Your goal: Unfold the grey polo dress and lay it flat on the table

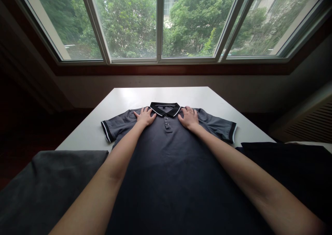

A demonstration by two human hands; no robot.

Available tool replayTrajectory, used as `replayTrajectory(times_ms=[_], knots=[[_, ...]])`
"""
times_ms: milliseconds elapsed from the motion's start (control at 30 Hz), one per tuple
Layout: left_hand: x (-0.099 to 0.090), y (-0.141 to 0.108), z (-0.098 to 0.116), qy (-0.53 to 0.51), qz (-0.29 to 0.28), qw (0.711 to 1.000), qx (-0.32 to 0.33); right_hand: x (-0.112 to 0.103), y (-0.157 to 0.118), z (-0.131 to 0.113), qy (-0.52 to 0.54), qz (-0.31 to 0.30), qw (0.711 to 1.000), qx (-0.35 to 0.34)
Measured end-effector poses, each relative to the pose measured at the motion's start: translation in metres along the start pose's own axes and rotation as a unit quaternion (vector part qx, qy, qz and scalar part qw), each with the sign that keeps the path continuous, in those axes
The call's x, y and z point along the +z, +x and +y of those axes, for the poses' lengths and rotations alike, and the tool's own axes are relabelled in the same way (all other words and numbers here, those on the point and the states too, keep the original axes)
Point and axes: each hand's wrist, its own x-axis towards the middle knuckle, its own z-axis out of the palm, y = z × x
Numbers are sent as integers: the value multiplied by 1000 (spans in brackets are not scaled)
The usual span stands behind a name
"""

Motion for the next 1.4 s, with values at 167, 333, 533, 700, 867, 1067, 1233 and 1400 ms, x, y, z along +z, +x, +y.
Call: replayTrajectory(times_ms=[167,333,533,700,867,1067,1233,1400], knots=[[2,-6,1,-3,92,995,-29,0,0,2,6,-21,999,27],[2,-7,1,23,119,990,-73,-1,5,4,-8,-36,998,46],[5,-3,1,27,104,992,-64,-2,8,4,-25,-21,998,55],[4,3,-2,27,49,997,-60,-4,14,8,-25,-57,997,52],[1,9,-9,27,6,998,-49,-3,20,16,-16,-89,995,53],[0,13,-14,26,-7,999,-46,1,22,20,-15,-104,993,50],[1,14,-14,25,-8,999,-45,1,22,21,-11,-103,993,49],[3,14,-15,25,-3,999,-43,2,23,22,-13,-101,994,46]])
